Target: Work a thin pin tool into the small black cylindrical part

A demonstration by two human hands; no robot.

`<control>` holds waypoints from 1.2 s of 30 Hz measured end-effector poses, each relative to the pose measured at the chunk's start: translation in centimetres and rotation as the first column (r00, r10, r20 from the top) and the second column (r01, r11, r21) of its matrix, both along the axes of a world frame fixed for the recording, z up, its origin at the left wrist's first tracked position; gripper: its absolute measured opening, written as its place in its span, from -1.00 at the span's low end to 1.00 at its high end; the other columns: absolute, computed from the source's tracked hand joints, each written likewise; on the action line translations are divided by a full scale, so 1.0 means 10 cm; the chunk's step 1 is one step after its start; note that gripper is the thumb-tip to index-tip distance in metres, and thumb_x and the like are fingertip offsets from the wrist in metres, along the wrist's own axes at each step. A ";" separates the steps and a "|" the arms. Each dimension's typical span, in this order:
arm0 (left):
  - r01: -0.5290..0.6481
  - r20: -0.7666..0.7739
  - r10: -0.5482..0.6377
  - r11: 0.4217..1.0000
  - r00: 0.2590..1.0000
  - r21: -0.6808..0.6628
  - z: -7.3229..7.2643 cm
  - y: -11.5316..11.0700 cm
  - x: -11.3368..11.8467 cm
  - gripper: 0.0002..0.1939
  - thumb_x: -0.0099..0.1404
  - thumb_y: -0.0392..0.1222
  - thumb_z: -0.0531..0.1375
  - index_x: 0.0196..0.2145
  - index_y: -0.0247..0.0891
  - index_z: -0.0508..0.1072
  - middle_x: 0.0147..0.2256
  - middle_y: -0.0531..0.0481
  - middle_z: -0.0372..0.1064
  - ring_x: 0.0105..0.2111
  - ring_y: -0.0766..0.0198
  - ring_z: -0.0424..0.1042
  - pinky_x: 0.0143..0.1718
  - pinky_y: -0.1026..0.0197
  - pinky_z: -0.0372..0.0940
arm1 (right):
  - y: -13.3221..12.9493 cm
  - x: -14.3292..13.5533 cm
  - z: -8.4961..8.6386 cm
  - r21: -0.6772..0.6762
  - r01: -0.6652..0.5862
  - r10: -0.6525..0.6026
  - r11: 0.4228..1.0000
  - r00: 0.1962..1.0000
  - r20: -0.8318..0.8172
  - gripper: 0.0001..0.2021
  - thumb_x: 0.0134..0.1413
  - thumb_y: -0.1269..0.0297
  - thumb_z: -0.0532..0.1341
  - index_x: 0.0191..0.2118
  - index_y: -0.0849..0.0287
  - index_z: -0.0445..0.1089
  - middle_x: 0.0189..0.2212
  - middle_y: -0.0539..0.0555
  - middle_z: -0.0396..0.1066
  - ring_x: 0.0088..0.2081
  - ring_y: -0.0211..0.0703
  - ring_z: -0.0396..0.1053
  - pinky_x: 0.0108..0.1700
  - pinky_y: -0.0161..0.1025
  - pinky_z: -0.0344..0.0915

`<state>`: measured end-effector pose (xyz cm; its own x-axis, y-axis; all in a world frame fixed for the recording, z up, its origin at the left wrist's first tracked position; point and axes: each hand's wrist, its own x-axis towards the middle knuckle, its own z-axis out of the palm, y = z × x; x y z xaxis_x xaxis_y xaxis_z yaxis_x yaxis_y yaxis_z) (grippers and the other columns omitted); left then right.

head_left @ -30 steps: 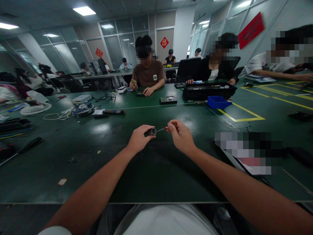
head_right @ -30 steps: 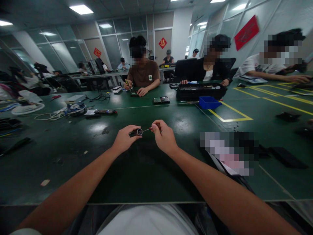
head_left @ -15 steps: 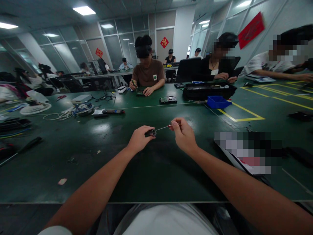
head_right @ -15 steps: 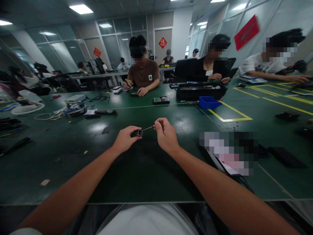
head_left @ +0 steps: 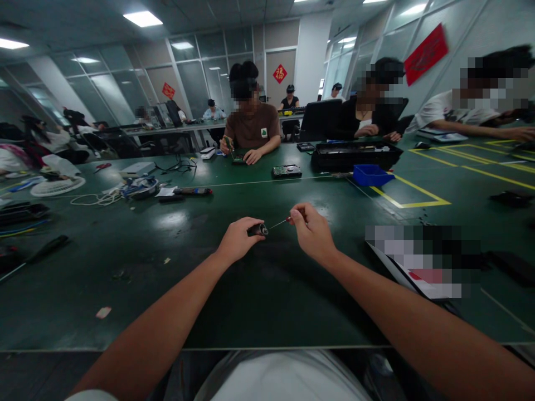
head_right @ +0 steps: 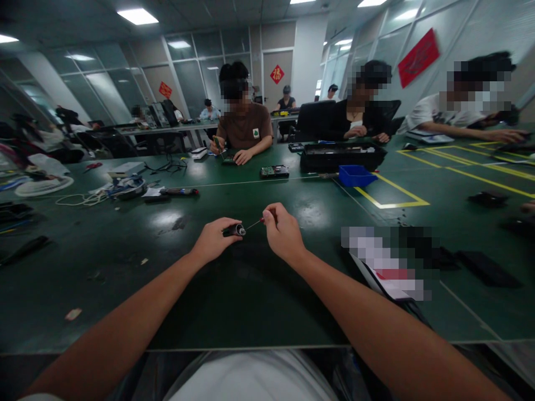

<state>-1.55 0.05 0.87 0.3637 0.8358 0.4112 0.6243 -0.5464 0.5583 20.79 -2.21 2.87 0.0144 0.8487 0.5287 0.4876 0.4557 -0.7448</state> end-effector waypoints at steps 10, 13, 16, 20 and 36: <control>-0.088 0.109 0.093 0.995 0.990 -0.052 0.00 -0.01 0.02 -0.53 0.22 -0.16 0.33 0.09 -0.12 0.48 -0.01 -0.08 0.50 -0.02 0.08 0.46 0.11 -0.03 0.30 | 0.03 0.02 -0.01 -0.007 0.049 -0.049 0.999 0.999 -0.018 -0.80 0.31 0.13 0.05 -0.25 0.09 0.32 -0.41 0.06 0.48 -0.33 -0.05 0.46 -0.29 -0.14 0.25; -0.074 0.358 0.141 0.978 0.923 -0.193 -0.02 0.04 0.02 -0.60 0.35 -0.13 0.16 0.12 -0.18 0.41 0.01 -0.13 0.48 -0.05 0.13 0.48 0.06 0.03 0.34 | 0.02 0.02 -0.01 -0.004 0.048 -0.048 0.999 0.998 -0.031 -0.80 0.31 0.12 0.05 -0.25 0.09 0.32 -0.41 0.06 0.48 -0.33 -0.05 0.46 -0.29 -0.14 0.26; -0.035 0.473 0.186 0.950 0.861 -0.310 -0.03 0.06 0.00 -0.68 0.41 -0.14 0.01 0.04 -0.23 0.38 -0.15 -0.12 0.49 -0.25 0.21 0.48 -0.19 0.14 0.39 | 0.02 0.02 0.00 -0.008 0.043 -0.043 0.999 0.998 -0.039 -0.80 0.31 0.12 0.05 -0.24 0.09 0.32 -0.41 0.06 0.49 -0.33 -0.05 0.46 -0.29 -0.14 0.26; -0.081 0.139 0.108 0.979 0.984 -0.189 0.02 -0.03 0.02 -0.74 0.35 0.01 0.13 -0.18 -0.21 0.45 -0.30 -0.04 0.45 -0.34 0.19 0.42 -0.30 0.15 0.32 | 0.03 0.02 0.00 -0.009 0.044 -0.044 0.999 0.998 -0.048 -0.80 0.31 0.11 0.06 -0.25 0.08 0.33 -0.41 0.06 0.49 -0.33 -0.05 0.46 -0.27 -0.13 0.27; 0.164 -0.515 -0.188 0.982 0.836 -0.092 0.06 -0.20 0.20 -0.69 0.36 0.00 0.16 -0.01 -0.12 0.49 -0.12 -0.13 0.42 -0.14 0.04 0.45 -0.22 0.14 0.33 | 0.02 0.00 0.00 -0.012 0.034 -0.034 0.999 0.999 -0.036 -0.79 0.31 0.11 0.05 -0.24 0.08 0.34 -0.41 0.06 0.50 -0.35 -0.07 0.47 -0.29 -0.14 0.28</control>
